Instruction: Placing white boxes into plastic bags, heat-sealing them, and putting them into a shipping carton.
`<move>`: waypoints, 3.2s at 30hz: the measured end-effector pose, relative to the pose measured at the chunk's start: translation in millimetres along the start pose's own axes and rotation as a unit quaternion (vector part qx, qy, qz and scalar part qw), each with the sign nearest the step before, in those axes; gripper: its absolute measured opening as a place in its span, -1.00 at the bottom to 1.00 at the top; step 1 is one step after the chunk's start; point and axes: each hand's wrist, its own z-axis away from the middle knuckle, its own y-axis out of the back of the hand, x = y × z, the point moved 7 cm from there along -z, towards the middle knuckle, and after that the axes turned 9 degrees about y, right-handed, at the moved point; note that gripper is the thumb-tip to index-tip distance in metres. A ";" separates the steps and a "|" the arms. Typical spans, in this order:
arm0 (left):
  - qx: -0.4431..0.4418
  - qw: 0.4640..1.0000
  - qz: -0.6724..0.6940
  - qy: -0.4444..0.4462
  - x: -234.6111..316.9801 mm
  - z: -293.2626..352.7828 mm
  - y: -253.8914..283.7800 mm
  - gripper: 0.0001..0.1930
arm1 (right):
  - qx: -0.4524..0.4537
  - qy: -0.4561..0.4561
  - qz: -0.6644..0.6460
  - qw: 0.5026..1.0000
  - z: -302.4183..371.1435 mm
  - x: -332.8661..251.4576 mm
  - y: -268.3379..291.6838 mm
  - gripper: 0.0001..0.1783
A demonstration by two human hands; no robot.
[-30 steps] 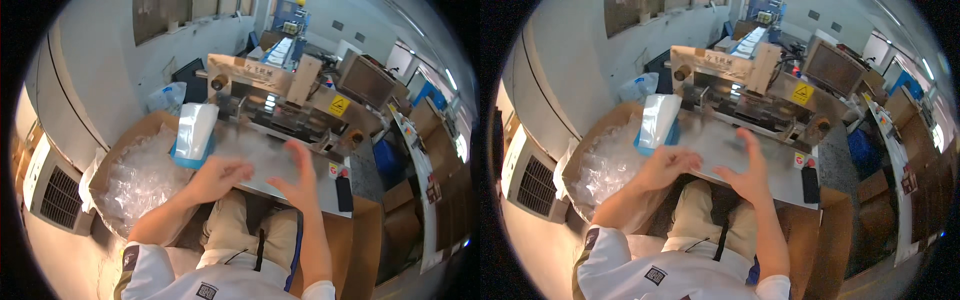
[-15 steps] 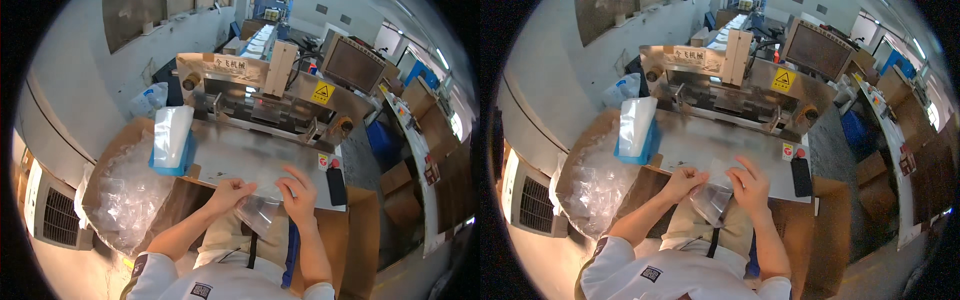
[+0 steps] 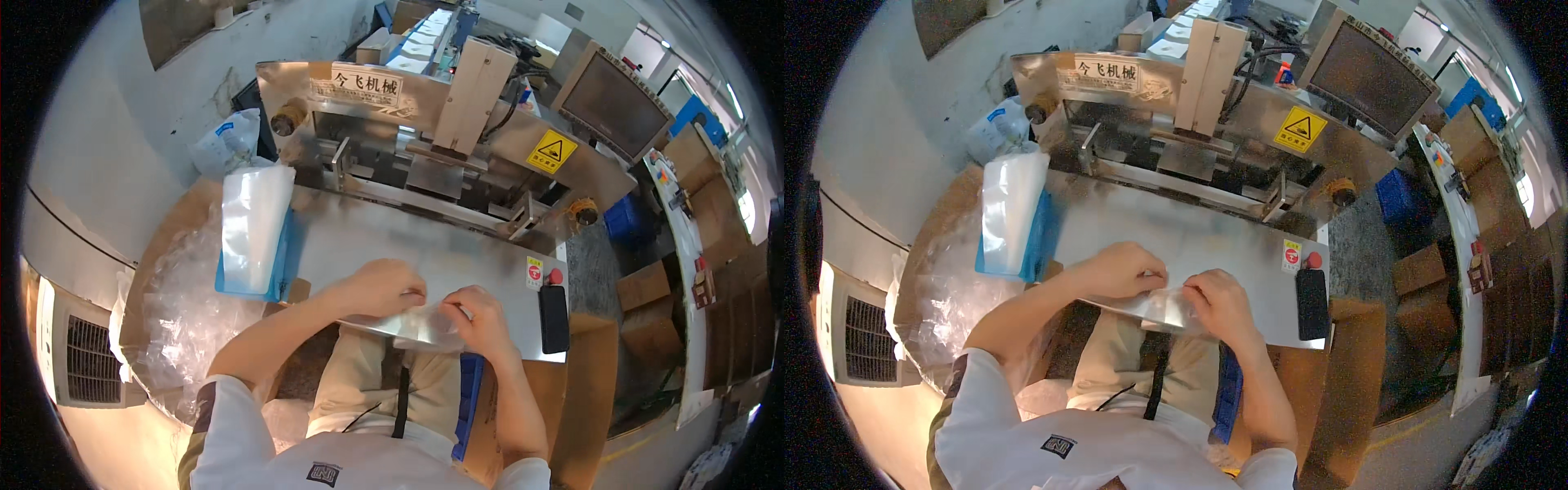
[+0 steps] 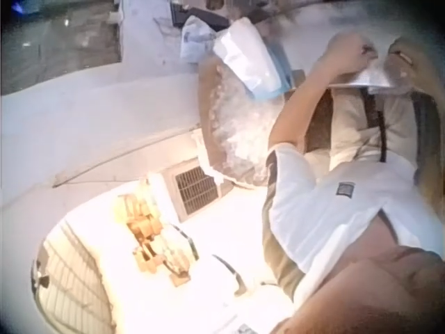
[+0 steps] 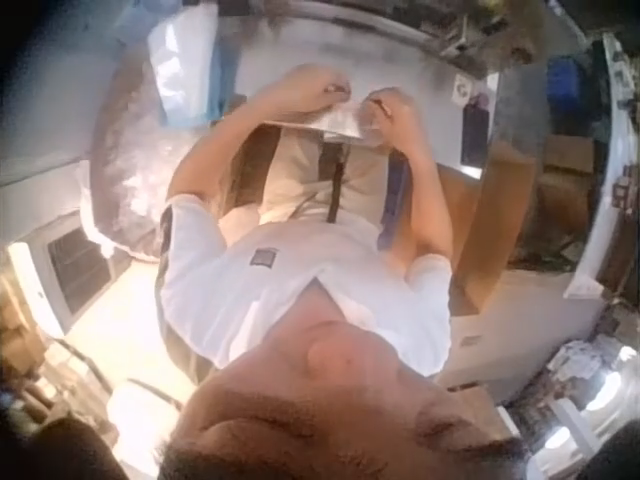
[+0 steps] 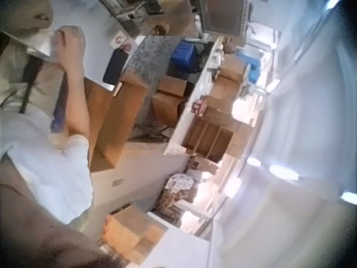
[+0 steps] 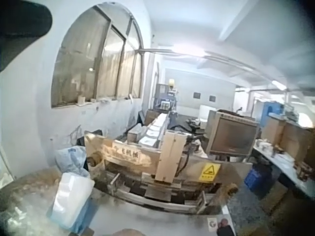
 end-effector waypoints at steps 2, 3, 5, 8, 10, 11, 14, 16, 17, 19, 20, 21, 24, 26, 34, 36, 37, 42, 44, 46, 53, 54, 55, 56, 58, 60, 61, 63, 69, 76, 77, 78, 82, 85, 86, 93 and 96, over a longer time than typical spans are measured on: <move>-0.066 0.995 -0.037 0.062 -21.8 -3.6 -1.1 -0.71 | -0.062 -0.127 -0.036 0.989 3.4 31.6 -2.6 -0.90; -0.065 0.995 -0.038 0.065 -24.5 -4.4 6.6 -0.71 | -0.063 -0.125 -0.038 0.989 2.3 38.1 0.2 -0.90; -0.098 0.989 0.006 0.108 -30.9 -4.5 19.8 -0.74 | -0.062 -0.099 -0.136 0.984 -1.3 45.2 2.5 -0.88; -0.104 0.991 0.012 0.088 -47.5 -31.5 33.8 -0.74 | -0.070 -0.093 -0.067 0.991 -17.2 87.2 3.6 -0.86; -0.127 0.976 0.127 0.122 -75.4 -46.2 35.6 -0.70 | -0.084 -0.124 -0.076 0.986 -46.8 91.9 -0.7 -0.86; -0.149 0.948 0.243 0.144 -86.9 -52.9 36.9 -0.66 | -0.091 -0.122 -0.065 0.986 -56.1 97.1 -2.3 -0.86; -0.183 0.927 0.298 0.140 -75.5 -65.2 60.0 -0.66 | -0.077 -0.106 -0.066 0.989 -65.6 112.3 10.0 -0.85; -0.194 0.940 0.226 0.168 -84.6 -71.7 62.3 -0.66 | -0.058 -0.088 -0.084 0.991 -68.5 116.1 10.7 -0.84; -0.204 0.948 0.153 0.192 -91.7 -73.6 61.1 -0.66 | -0.097 -0.105 -0.075 0.987 -67.3 124.3 0.2 -0.84; -0.205 0.955 0.100 0.188 -107.4 -84.9 58.0 -0.70 | -0.135 -0.119 -0.067 0.981 -70.8 134.7 -11.4 -0.84; -0.206 0.960 0.046 0.181 -114.8 -89.2 55.9 -0.73 | -0.141 -0.156 -0.129 0.969 -70.1 140.7 -17.6 -0.85; -0.206 0.960 0.047 0.183 -114.7 -90.9 58.2 -0.73 | -0.147 -0.192 -0.192 0.951 -71.0 144.5 -23.1 -0.85; -0.180 0.938 0.225 0.191 -114.0 -95.2 66.7 -0.72 | -0.096 -0.121 -0.189 0.970 -78.8 135.7 -3.1 -0.85; -0.235 0.935 0.196 0.181 -120.2 -93.5 62.5 -0.71 | -0.113 -0.153 -0.199 0.961 -74.5 146.3 -6.4 -0.85; -0.241 0.925 0.233 0.177 -131.3 -98.4 56.1 -0.64 | -0.130 -0.164 -0.159 0.965 -76.2 155.3 -13.9 -0.82; -0.238 0.930 0.212 0.181 -128.7 -109.3 56.4 -0.63 | -0.127 -0.201 -0.160 0.958 -66.0 184.0 -22.1 -0.78; -0.245 0.917 0.250 0.191 -119.6 -106.8 62.8 -0.66 | -0.128 -0.196 -0.162 0.959 -73.2 179.9 -21.4 -0.78; -0.245 0.924 0.180 0.233 -159.0 -117.1 57.5 -0.67 | -0.170 -0.203 -0.130 0.956 -86.3 175.6 -22.5 -0.71; -0.212 0.954 0.132 0.169 -183.6 -139.7 61.3 -0.64 | -0.145 -0.208 -0.125 0.959 -98.2 185.1 -24.6 -0.69; -0.186 0.951 0.137 0.204 -170.6 -157.5 74.6 -0.66 | -0.117 -0.224 -0.117 0.960 -100.2 207.0 -21.2 -0.66; -0.087 0.984 0.077 0.136 -180.3 -223.1 77.4 -0.62 | -0.004 -0.240 -0.023 0.971 -133.7 231.8 19.4 -0.62; -0.063 0.981 0.147 0.108 -218.5 -218.0 74.3 -0.57 | -0.009 -0.160 0.035 0.986 -153.4 197.5 3.1 -0.64; -0.040 0.973 0.216 0.073 -245.4 -210.9 74.1 -0.52 | -0.008 -0.082 0.095 0.992 -167.4 160.3 -9.7 -0.65; -0.038 0.972 0.219 0.074 -254.7 -211.7 66.5 -0.52 | -0.048 -0.096 0.150 0.983 -170.2 128.7 -16.0 -0.64; 0.063 0.814 0.566 0.115 -257.7 -211.2 66.6 -0.59 | 0.009 0.039 0.186 0.982 -168.5 110.3 -34.5 -0.55; 0.187 0.945 0.234 0.132 -198.4 -198.6 61.5 -0.58 | -0.020 -0.009 0.240 0.971 -145.6 138.4 -39.8 -0.52; 0.305 0.933 -0.137 0.134 -146.7 -175.5 66.7 -0.57 | -0.022 -0.017 0.265 0.964 -137.1 143.5 -33.5 -0.52; 0.342 0.904 -0.217 0.134 -96.0 -120.3 36.6 -0.49 | -0.023 -0.010 0.282 0.959 -138.3 141.1 -35.2 -0.52; 0.285 0.936 -0.148 0.142 -27.9 22.1 -67.5 -0.36 | -0.053 -0.011 0.258 0.965 -145.6 129.9 -47.2 -0.48; 0.338 0.924 -0.134 0.116 -23.5 34.4 -65.1 -0.39 | -0.076 -0.027 0.240 0.967 -142.3 138.4 -50.1 -0.49; 0.336 0.925 -0.138 0.114 -22.8 34.1 -64.8 -0.40 | -0.084 -0.034 0.240 0.967 -141.3 140.9 -50.8 -0.50; 0.340 0.924 -0.134 0.112 -22.7 35.9 -64.8 -0.40 | -0.074 -0.022 0.241 0.967 -140.4 136.7 -52.3 -0.50; 0.353 0.921 -0.124 0.113 -23.5 40.7 -63.2 -0.41 | -0.055 -0.005 0.240 0.969 -145.7 129.2 -50.0 -0.51; 0.351 0.921 -0.123 0.115 -25.2 42.4 -64.8 -0.42 | -0.051 -0.013 0.230 0.972 -148.7 123.5 -49.0 -0.51; 0.350 0.921 -0.126 0.117 -26.2 42.0 -65.0 -0.42 | -0.046 -0.017 0.229 0.972 -151.6 123.0 -46.8 -0.52; 0.356 0.921 -0.114 0.112 -26.2 42.1 -64.4 -0.44 | -0.039 -0.058 0.250 0.966 -169.1 127.1 -30.1 -0.53; 0.366 0.916 -0.113 0.121 -25.6 43.5 -61.5 -0.41 | -0.034 -0.047 0.246 0.968 -173.0 124.0 -28.4 -0.56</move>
